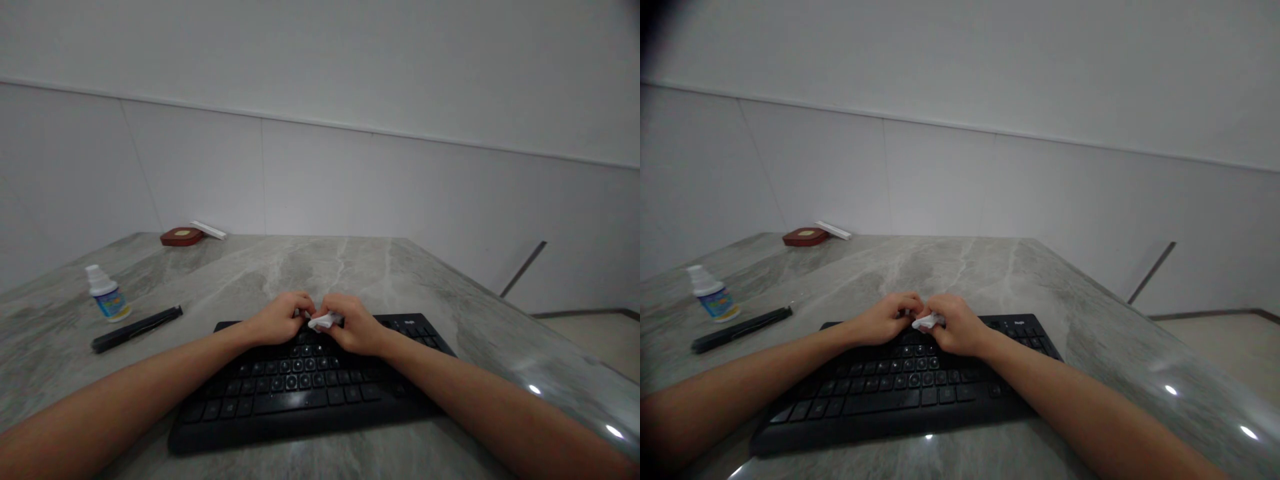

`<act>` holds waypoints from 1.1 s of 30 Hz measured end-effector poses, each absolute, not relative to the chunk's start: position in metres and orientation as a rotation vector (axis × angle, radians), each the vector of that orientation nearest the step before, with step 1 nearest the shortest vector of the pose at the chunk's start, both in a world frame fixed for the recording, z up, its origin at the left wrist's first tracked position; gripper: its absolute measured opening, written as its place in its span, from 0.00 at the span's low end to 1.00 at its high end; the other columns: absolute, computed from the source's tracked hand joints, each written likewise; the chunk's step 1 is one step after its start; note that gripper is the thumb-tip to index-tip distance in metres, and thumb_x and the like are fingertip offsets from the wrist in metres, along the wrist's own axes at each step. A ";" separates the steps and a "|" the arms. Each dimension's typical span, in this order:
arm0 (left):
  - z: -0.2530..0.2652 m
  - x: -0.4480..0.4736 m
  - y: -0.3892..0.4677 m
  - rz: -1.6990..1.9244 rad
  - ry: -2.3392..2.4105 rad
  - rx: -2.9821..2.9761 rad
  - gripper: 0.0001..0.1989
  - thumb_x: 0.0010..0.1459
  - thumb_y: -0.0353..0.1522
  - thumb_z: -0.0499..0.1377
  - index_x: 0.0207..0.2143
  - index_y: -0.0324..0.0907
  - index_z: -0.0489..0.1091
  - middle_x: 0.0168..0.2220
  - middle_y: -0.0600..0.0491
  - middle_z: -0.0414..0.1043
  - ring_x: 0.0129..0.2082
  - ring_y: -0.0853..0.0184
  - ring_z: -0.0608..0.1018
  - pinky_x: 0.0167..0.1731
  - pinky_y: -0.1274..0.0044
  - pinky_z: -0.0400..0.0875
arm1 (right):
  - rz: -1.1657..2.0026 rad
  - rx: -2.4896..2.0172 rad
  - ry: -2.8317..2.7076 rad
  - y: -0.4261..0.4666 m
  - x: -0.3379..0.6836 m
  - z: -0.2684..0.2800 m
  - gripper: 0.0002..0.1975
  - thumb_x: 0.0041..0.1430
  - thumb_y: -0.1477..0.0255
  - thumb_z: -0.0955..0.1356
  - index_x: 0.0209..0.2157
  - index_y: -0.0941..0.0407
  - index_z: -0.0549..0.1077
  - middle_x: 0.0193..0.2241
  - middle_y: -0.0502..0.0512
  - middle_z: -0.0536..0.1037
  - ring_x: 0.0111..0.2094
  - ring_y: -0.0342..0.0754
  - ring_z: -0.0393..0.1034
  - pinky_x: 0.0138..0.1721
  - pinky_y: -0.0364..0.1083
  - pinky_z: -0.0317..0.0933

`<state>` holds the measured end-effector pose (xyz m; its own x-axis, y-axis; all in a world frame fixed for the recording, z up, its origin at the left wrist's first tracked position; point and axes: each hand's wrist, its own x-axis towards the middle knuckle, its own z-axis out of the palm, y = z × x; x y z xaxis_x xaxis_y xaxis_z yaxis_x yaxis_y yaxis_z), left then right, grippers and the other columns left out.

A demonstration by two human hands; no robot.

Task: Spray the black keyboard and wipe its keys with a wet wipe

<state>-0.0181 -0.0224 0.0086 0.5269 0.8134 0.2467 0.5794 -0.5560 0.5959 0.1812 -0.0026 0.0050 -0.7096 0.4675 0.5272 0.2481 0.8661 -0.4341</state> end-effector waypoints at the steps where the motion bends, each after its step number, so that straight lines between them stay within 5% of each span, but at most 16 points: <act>1: 0.009 -0.018 -0.022 0.717 1.158 2.322 0.13 0.49 0.20 0.52 0.31 0.40 0.73 0.32 0.52 0.71 0.34 0.66 0.72 0.37 0.76 0.65 | 0.408 -0.542 -2.372 -0.002 0.181 0.004 0.03 0.53 0.77 0.68 0.31 0.56 0.73 0.26 0.51 0.75 0.29 0.45 0.67 0.34 0.44 0.58; 20: -0.005 -0.025 -0.011 0.873 1.254 2.197 0.16 0.37 0.18 0.48 0.21 0.38 0.73 0.30 0.52 0.73 0.31 0.68 0.73 0.33 0.77 0.66 | 0.395 -0.347 -2.428 0.005 0.182 -0.007 0.05 0.57 0.74 0.69 0.37 0.56 0.72 0.34 0.55 0.76 0.36 0.46 0.71 0.37 0.44 0.64; 33: -0.003 -0.022 -0.012 0.890 1.265 2.162 0.16 0.38 0.17 0.48 0.19 0.37 0.73 0.30 0.52 0.73 0.30 0.68 0.73 0.33 0.78 0.66 | 0.354 -0.400 -2.398 -0.001 0.176 -0.001 0.05 0.56 0.78 0.67 0.37 0.58 0.73 0.33 0.56 0.75 0.35 0.47 0.69 0.37 0.44 0.63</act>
